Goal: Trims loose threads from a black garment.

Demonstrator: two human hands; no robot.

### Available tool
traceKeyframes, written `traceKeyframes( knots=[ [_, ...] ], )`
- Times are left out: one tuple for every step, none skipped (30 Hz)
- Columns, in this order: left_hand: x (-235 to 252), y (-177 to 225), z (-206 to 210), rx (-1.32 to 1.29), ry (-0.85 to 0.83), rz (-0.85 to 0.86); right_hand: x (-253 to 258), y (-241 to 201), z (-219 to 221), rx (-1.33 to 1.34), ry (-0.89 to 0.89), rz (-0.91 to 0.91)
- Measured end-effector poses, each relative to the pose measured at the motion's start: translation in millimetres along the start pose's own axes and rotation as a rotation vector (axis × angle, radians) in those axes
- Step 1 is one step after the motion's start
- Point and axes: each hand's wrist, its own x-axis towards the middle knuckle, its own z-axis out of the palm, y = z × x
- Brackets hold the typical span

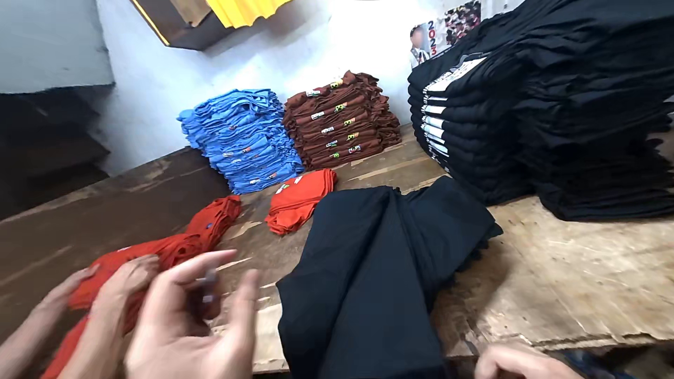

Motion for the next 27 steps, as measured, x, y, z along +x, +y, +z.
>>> traceKeyframes(
  knots=[
    [-7.8, 8.1, 0.6, -0.013, -0.135, 0.008, -0.3, -1.7, -1.2, -0.024, 0.025, 0.008],
    [-16.0, 16.8, 5.1, -0.042, -0.266, 0.021, 2.1, -4.0, 2.6, -0.003, 0.127, -0.021],
    [-23.2, 24.9, 11.7, -0.069, -0.38, 0.043, 7.1, -7.0, 10.4, 0.042, 0.269, -0.068],
    [-29.8, 32.3, 19.1, -0.099, -0.467, 0.072, 13.7, -10.4, 20.8, 0.057, 0.406, -0.108],
    [-36.3, 39.3, 25.8, -0.121, -0.524, 0.106, 20.3, -13.9, 31.6, 0.017, 0.515, -0.124],
    [-42.9, 44.2, 31.8, -0.132, -0.549, 0.154, 26.1, -16.7, 41.8, -0.055, 0.599, -0.12],
    [-49.2, 47.0, 36.9, -0.132, -0.55, 0.206, 30.4, -18.1, 50.9, -0.123, 0.67, -0.113],
    [-54.3, 49.0, 40.1, -0.109, -0.542, 0.257, 32.3, -17.9, 58.0, -0.152, 0.718, -0.107],
    [-57.8, 50.6, 41.0, -0.083, -0.536, 0.291, 32.6, -17.1, 62.3, -0.118, 0.745, -0.097],
    [-59.3, 51.9, 40.5, -0.061, -0.532, 0.312, 32.5, -16.6, 64.2, -0.021, 0.755, -0.078],
    [-60.0, 53.1, 39.6, -0.05, -0.535, 0.325, 32.4, -17.3, 65.0, 0.105, 0.759, -0.047],
    [-60.4, 54.8, 39.1, -0.046, -0.55, 0.332, 32.5, -18.3, 66.1, 0.218, 0.769, -0.02],
    [-61.0, 56.0, 39.8, -0.045, -0.569, 0.339, 32.6, -19.2, 67.4, 0.292, 0.775, -0.004],
    [-61.5, 56.3, 41.9, -0.045, -0.581, 0.346, 32.4, -19.4, 69.1, 0.328, 0.772, -0.015],
    [-62.0, 55.9, 44.6, -0.047, -0.579, 0.352, 31.9, -18.8, 70.8, 0.342, 0.755, -0.049],
    [-62.2, 55.0, 47.0, -0.05, -0.562, 0.357, 31.2, -17.6, 71.9, 0.341, 0.729, -0.093],
    [-61.9, 54.1, 47.9, -0.048, -0.542, 0.36, 30.4, -15.8, 72.5, 0.336, 0.7, -0.126],
    [-60.8, 53.6, 47.3, -0.04, -0.527, 0.359, 29.5, -14.2, 72.8, 0.327, 0.681, -0.126],
    [-59.2, 53.7, 46.2, -0.032, -0.519, 0.355, 29.0, -13.1, 72.8, 0.319, 0.672, -0.087],
    [-57.7, 54.1, 45.2, -0.028, -0.522, 0.352, 28.8, -12.5, 72.7, 0.329, 0.662, -0.025],
    [-55.9, 54.6, 44.8, -0.023, -0.533, 0.356, 29.1, -13.0, 72.6, 0.357, 0.644, 0.038],
    [-54.1, 55.0, 44.8, -0.015, -0.544, 0.364, 30.5, -15.3, 72.9, 0.402, 0.64, 0.095],
    [-52.4, 56.0, 44.8, -0.004, -0.548, 0.374, 32.1, -18.3, 74.3, 0.455, 0.663, 0.132],
    [-50.4, 57.4, 44.4, 0.012, -0.546, 0.391, 32.9, -19.9, 75.8, 0.504, 0.695, 0.155],
    [-48.0, 59.5, 43.5, 0.033, -0.541, 0.414, 33.0, -20.5, 76.2, 0.549, 0.719, 0.17],
    [-45.8, 62.4, 42.2, 0.054, -0.536, 0.442, 33.1, -20.4, 75.5, 0.576, 0.734, 0.177],
    [-44.1, 66.1, 41.0, 0.077, -0.538, 0.472, 33.2, -20.6, 74.6, 0.575, 0.746, 0.182]
  ],
)
